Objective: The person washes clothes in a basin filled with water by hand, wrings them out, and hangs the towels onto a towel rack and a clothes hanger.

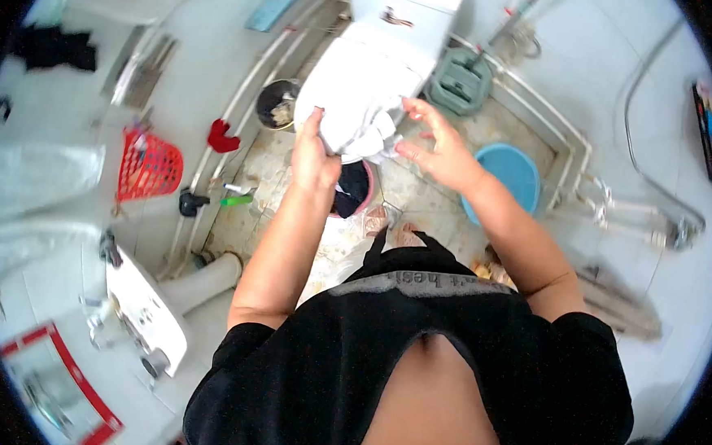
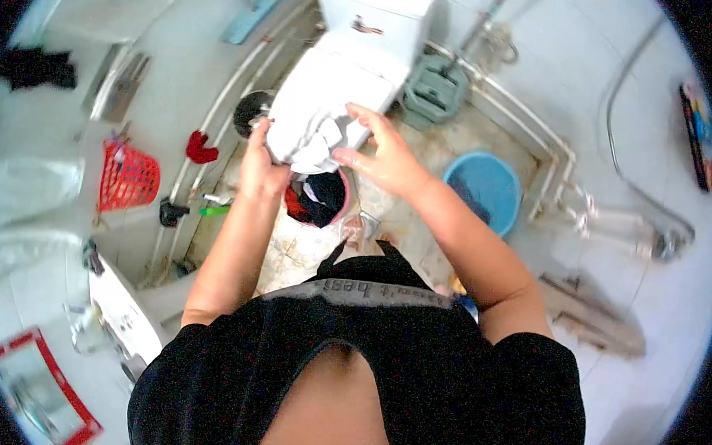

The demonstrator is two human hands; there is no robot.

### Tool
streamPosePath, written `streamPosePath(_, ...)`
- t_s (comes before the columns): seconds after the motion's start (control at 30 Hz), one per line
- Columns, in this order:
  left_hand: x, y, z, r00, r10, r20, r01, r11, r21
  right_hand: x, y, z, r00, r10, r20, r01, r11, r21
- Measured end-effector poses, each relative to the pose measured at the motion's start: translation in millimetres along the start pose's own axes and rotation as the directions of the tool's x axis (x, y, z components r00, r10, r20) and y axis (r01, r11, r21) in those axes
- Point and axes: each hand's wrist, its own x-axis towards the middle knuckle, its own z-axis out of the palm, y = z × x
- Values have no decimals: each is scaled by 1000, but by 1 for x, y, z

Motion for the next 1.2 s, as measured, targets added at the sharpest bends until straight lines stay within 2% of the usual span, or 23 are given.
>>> streamPosePath(0.07,-23,2,2,1000,23,4,-23,1000,-17,11,-4,16,989,-55,134,31,984,173)
streamPosePath(0.13,-44,0,-4,994,103,-40,-106,991,-83,17,1,35,982,-1,190,-37,980,197)
streamPosePath(0.2,-60,2,-21,980,173,-93,-183,976,-114,16,-21,42,970,25,241,2,994,-112)
streamPosePath(0.27,-85,8,-40,952,232,-199,-249,966,-67,10,-39,56,943,-42,329,47,999,-9)
streamPosePath(0.3,-99,8,-50,933,230,-275,-249,968,-35,12,-35,63,905,-81,418,125,989,-78)
streamPosePath(0.37,-118,10,-80,932,227,-282,-218,974,62,5,-80,72,786,-436,439,502,864,-42)
streamPosePath(0.43,-154,26,-71,887,183,-425,-84,967,241,5,-131,77,745,-535,398,552,830,82)
streamPosePath(0.47,-163,30,-78,874,261,-410,-146,945,291,5,-156,80,730,-590,346,562,805,188)
streamPosePath(0.5,-163,30,-95,835,435,-336,-231,833,503,6,-179,83,653,-696,298,671,714,200)
streamPosePath(0.57,-192,50,-87,775,632,-9,-357,449,819,7,-212,94,776,-533,337,342,805,485)
streamPosePath(0.6,-201,62,-81,711,676,193,-508,304,806,7,-232,100,712,-620,329,410,748,522)
streamPosePath(0.63,-199,68,-81,669,673,315,-682,388,620,6,-253,106,641,-700,314,472,683,558)
streamPosePath(0.77,-231,117,-77,684,625,377,-687,377,621,7,-312,164,515,-741,430,454,662,597)
streamPosePath(0.83,-244,134,-92,814,504,287,-580,687,438,24,-323,207,489,-712,504,398,696,597)
streamPosePath(0.9,-267,162,-99,832,534,149,-554,811,188,48,-337,247,504,-637,583,190,740,645)
streamPosePath(0.97,-282,207,-125,742,645,184,-662,748,46,79,-359,281,585,-658,473,348,731,586)
streamPosePath(1.0,-288,233,-144,744,662,96,-662,749,-33,103,-370,304,614,-639,463,392,757,523)
streamPosePath(1.03,-289,258,-172,748,643,162,-611,763,-212,128,-376,325,650,-612,451,423,784,454)
streamPosePath(1.07,-307,285,-156,683,722,-108,-728,662,-181,152,-383,344,662,-627,410,472,774,423)
streamPosePath(1.1,-311,313,-170,632,774,-42,-769,620,-158,176,-393,364,671,-646,364,520,760,389)
streamPosePath(1.13,-319,336,-166,591,790,-163,-807,577,-127,202,-401,381,722,-621,305,513,776,367)
streamPosePath(1.17,-316,360,-182,514,851,-107,-858,511,-60,219,-408,397,766,-592,249,502,794,344)
streamPosePath(1.2,-313,386,-204,543,834,-98,-840,541,-52,212,-427,396,820,-504,273,434,857,278)
